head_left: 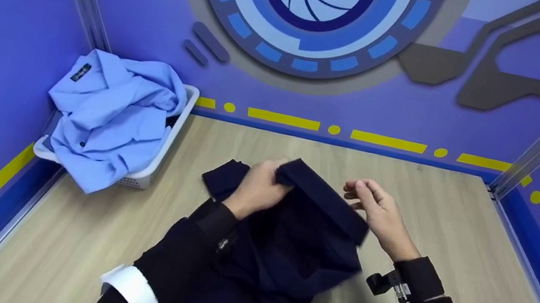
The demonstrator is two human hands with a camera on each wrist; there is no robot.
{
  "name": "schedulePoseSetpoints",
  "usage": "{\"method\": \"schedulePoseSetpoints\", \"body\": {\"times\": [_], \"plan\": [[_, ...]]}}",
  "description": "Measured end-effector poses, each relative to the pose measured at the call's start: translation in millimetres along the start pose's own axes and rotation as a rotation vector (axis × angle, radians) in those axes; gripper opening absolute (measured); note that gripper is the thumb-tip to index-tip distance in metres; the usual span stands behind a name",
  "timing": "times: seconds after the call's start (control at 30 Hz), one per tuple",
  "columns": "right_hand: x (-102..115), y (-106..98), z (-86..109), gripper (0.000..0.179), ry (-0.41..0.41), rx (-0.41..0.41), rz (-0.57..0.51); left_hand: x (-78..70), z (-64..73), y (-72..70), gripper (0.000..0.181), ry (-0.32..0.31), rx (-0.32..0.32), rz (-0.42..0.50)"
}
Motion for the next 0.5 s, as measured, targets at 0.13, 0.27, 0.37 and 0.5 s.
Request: {"method": "schedulePoseSetpoints", "body": {"times": [0.13,0.27,0.37,0.5], "plan": [[-10.5,2.8,1.0,0.047,0.119,0.021,0.149,-0.4,-3.1,-25.1,0.017,-0.025,-0.182,-0.128],[-28.8,20.3,4.5,0.072,0.284,0.131,0.261,-12.9,-4.9,-42.4,0.025,0.021,-0.334,-0.254],[-42.6,36.7,8.4,0.062,0.416,0.217,0.234,-31.1,-8.1,-50.4,0.025,0.118,-0.421,-0.328],[-48.3,45.8,13.0,0.028,0.481,0.293,0.230,-52.8,-14.6,-56.0,0.016,0.258,-0.450,-0.369]]}}
Point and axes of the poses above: each hand's wrist, its own z-axis away from the middle knuckle, its own y-axis out of the palm, x = y × z, the point moved 7 cm from there along -z, towards the middle knuckle, and after that the axes turned 15 degrees about y, right-handed, at the moved point
